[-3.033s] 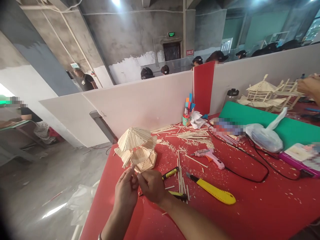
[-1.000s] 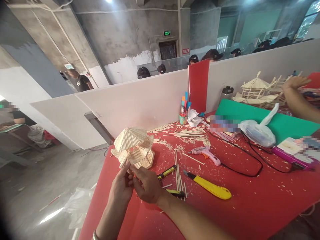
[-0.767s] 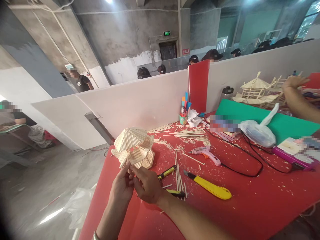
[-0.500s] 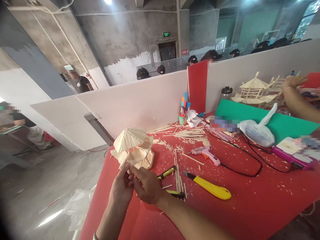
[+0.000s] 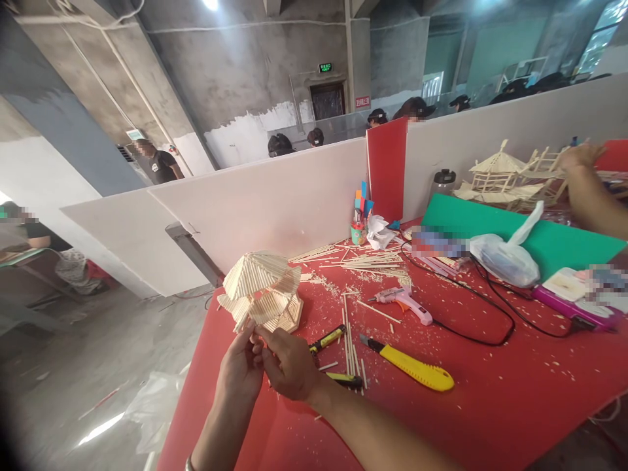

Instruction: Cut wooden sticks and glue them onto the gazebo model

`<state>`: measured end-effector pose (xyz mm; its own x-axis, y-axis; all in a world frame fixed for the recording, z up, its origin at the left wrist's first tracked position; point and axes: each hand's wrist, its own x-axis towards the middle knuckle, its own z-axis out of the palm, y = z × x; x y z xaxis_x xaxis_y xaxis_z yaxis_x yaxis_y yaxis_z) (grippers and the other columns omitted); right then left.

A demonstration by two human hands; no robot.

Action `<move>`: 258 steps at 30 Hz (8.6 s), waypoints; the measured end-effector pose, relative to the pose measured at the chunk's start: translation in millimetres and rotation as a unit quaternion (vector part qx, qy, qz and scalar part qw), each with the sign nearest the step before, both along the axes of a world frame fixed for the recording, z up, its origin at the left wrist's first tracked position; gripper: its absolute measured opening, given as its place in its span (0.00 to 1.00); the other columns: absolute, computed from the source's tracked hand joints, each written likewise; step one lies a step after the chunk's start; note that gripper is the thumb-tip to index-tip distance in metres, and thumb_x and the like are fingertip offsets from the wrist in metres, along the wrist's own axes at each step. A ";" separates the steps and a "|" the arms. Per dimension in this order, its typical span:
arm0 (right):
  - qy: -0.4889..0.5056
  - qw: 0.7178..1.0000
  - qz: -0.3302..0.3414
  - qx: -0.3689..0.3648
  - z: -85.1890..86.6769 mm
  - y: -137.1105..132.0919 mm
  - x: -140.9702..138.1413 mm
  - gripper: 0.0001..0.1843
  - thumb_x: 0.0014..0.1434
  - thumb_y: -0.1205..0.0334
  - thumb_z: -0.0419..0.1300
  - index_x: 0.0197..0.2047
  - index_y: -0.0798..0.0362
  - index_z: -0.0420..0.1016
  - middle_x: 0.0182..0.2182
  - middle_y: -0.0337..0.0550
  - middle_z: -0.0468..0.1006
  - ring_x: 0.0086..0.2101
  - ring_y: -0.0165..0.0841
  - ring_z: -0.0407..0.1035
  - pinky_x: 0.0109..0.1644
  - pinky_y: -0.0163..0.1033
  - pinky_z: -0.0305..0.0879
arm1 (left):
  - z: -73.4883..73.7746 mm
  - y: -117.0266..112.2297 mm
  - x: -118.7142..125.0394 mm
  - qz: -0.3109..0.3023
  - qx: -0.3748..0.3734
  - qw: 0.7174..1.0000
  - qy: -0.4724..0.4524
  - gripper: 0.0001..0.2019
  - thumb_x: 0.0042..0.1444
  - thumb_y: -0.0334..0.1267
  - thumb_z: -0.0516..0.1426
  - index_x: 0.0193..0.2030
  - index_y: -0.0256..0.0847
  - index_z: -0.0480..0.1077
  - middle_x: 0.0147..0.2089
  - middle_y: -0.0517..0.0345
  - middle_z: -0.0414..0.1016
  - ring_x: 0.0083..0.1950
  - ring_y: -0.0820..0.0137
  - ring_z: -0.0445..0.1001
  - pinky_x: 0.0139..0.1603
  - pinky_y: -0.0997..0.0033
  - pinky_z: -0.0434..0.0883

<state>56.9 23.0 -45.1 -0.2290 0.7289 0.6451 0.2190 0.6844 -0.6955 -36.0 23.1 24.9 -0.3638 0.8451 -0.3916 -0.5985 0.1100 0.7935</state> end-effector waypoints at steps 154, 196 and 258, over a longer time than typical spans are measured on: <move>-0.328 0.892 -0.279 0.136 115.9 38.8 62.7 0.10 0.54 0.68 0.60 0.40 0.48 0.75 0.33 0.40 0.76 0.34 0.34 0.70 0.31 0.37 0.53 | -12.8 -6.0 12.1 0.057 0.043 0.996 -0.060 0.21 0.25 0.34 0.75 0.25 0.36 0.71 0.20 0.64 0.67 0.21 0.80 0.64 0.18 0.82 0.62; -0.337 0.892 -0.273 0.130 110.7 43.5 61.6 0.13 0.53 0.69 0.60 0.42 0.47 0.75 0.38 0.40 0.77 0.35 0.34 0.71 0.32 0.37 0.55 | -8.0 -6.0 12.3 0.054 0.024 0.996 -0.071 0.15 0.35 0.28 0.72 0.25 0.36 0.69 0.21 0.65 0.66 0.20 0.81 0.64 0.20 0.83 0.63; -0.280 0.900 -0.262 0.208 104.7 47.6 65.5 0.19 0.52 0.73 0.60 0.45 0.45 0.76 0.39 0.37 0.78 0.35 0.32 0.71 0.32 0.37 0.55 | -17.4 -2.2 9.5 0.046 0.030 0.995 -0.087 0.12 0.43 0.27 0.70 0.28 0.36 0.69 0.25 0.60 0.71 0.21 0.80 0.66 0.19 0.83 0.64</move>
<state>122.4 70.6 59.6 -0.2985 0.5532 0.7777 0.8232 0.5616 -0.0835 -26.6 20.8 7.4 -0.3712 0.8350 -0.4062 -0.7332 0.0049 0.6800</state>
